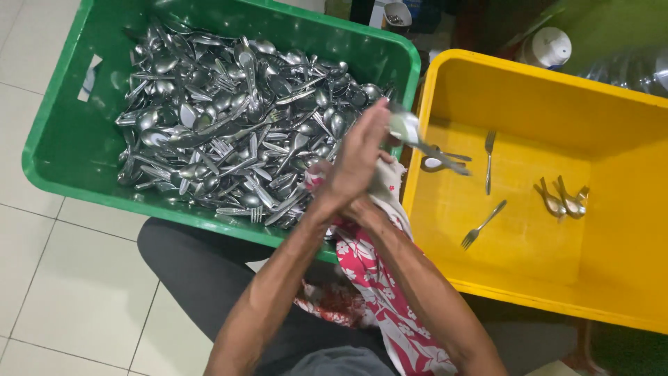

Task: Wiping metal spoons and forks with a cloth and moving them from one bin to another.

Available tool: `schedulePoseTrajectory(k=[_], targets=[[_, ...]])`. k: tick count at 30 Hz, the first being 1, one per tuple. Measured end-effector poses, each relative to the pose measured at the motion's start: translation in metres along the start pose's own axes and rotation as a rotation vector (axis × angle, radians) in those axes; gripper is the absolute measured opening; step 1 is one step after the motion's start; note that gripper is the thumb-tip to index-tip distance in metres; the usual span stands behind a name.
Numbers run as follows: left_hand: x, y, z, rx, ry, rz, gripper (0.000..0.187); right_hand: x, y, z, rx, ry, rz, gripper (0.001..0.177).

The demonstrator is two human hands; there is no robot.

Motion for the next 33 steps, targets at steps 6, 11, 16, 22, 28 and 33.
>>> schedulePoseTrajectory(k=[6,11,16,22,28,33], targets=[[0.008,0.032,-0.05,0.048,0.727,0.365,0.017,-0.07,0.005,0.013,0.288,2.873,0.108,0.019],[0.006,0.113,-0.19,-0.368,1.465,0.409,0.011,-0.093,0.015,0.019,0.372,2.705,0.031,0.018],[0.032,0.16,-0.225,-0.21,1.673,0.141,0.019,-0.093,0.02,0.022,0.316,2.631,0.067,0.014],[0.072,0.192,-0.239,-0.175,1.961,-0.062,0.047,-0.101,0.024,0.025,0.357,2.635,0.068,0.015],[0.044,0.172,-0.234,-0.247,1.709,0.413,0.013,-0.101,0.024,0.026,0.307,2.757,0.123,0.013],[-0.034,0.116,-0.187,-0.352,1.803,0.658,0.024,-0.101,0.022,0.026,0.255,2.774,0.144,0.019]])
Point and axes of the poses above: each hand's wrist, its own y-axis towards the middle knuckle, its own z-axis out of the palm, x = y × z, the point moved 5 cm from there along y, towards the middle knuckle
